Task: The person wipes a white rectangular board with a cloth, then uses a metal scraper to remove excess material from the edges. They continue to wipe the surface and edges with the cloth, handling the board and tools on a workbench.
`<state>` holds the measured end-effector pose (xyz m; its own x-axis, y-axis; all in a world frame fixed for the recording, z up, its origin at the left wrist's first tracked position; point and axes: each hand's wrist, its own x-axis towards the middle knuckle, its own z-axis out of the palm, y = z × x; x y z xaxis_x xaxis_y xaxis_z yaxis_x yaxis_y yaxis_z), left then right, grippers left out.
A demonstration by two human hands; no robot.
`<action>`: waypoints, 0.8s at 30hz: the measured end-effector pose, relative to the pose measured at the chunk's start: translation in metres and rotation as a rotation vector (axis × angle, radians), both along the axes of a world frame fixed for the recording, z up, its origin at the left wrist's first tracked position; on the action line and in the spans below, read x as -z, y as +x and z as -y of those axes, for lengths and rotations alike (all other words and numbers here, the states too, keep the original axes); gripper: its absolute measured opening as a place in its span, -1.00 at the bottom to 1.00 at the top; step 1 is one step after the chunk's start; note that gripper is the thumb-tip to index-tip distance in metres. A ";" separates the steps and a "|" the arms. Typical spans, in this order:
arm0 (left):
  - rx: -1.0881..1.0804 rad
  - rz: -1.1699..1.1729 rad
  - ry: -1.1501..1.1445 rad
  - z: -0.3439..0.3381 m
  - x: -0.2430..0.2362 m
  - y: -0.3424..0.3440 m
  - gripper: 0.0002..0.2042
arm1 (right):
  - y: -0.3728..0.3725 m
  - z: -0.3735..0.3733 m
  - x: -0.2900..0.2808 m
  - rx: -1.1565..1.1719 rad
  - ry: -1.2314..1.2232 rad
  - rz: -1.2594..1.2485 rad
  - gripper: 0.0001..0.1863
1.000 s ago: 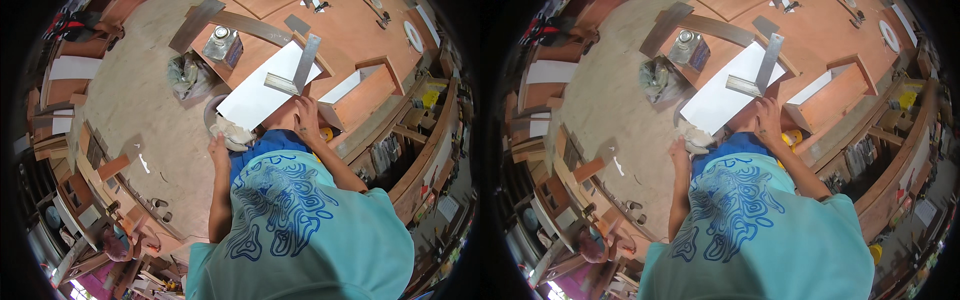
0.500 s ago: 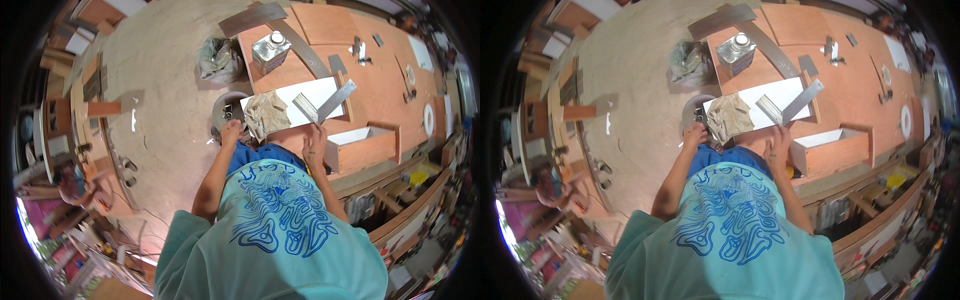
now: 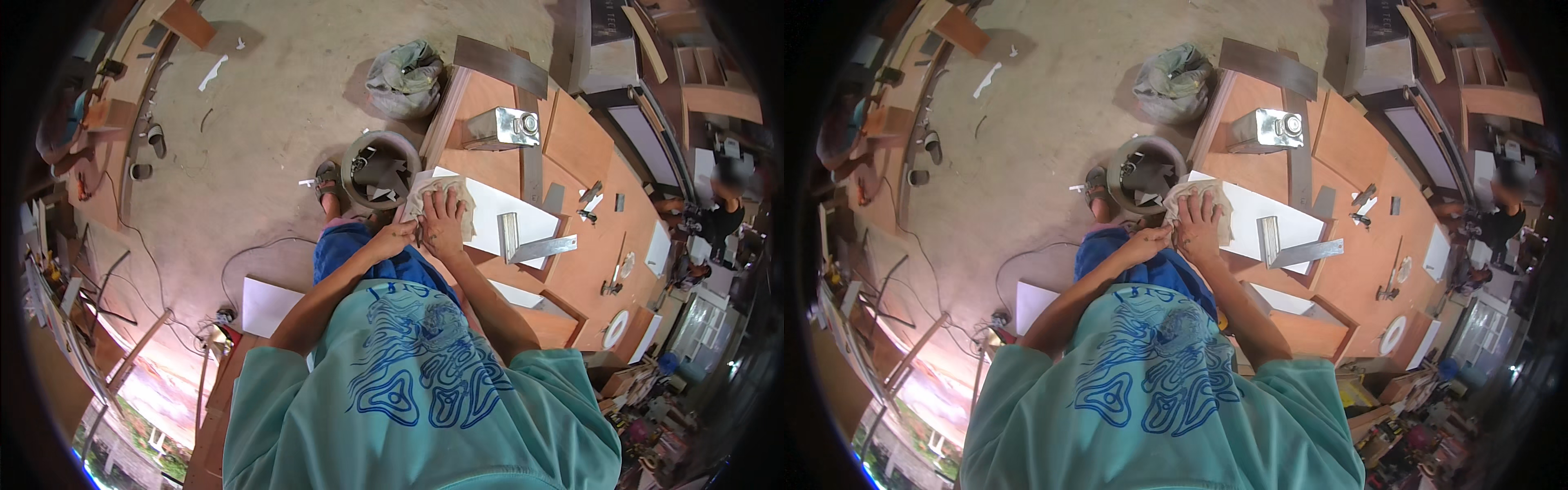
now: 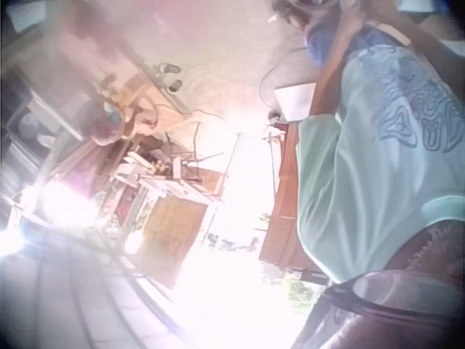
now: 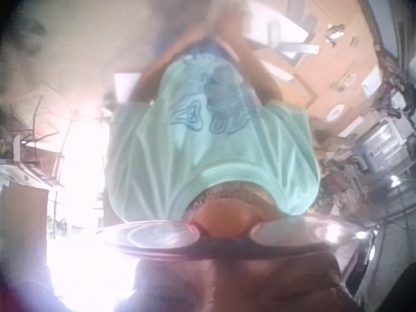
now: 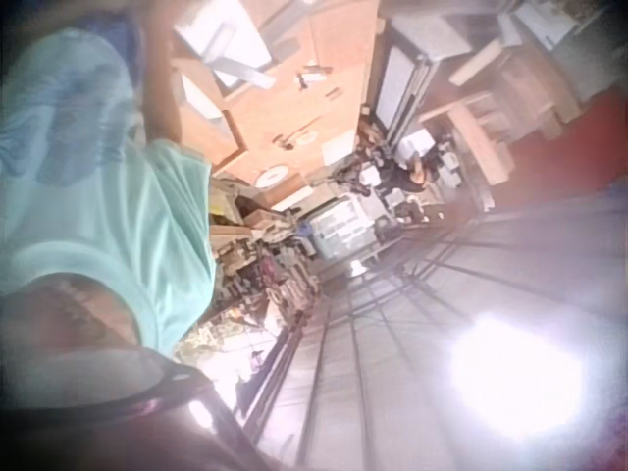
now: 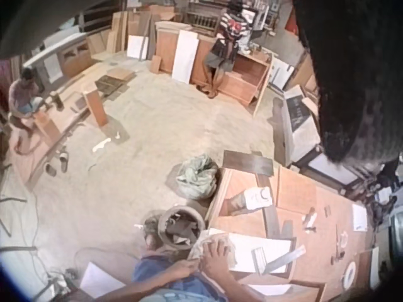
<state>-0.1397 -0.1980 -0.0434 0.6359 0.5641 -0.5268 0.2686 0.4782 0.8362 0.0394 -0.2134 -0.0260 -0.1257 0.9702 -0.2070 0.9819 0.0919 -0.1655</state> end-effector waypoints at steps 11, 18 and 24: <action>0.219 -0.102 0.212 -0.041 0.006 0.012 -0.32 | 0.098 -0.087 -0.038 0.493 0.601 -0.288 -0.68; 0.331 -0.208 0.362 -0.053 0.016 0.032 -0.32 | 0.082 -0.010 -0.102 0.729 0.750 -0.365 -0.64; 0.243 -0.066 0.045 -0.066 0.005 0.020 -0.31 | 0.018 0.051 -0.087 0.917 0.697 -0.692 -0.64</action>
<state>-0.1192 -0.1324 -0.0483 0.7207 0.4231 -0.5492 0.4254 0.3557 0.8322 0.0571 -0.2641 0.0605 0.7442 0.6364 0.2027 0.4683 -0.2809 -0.8377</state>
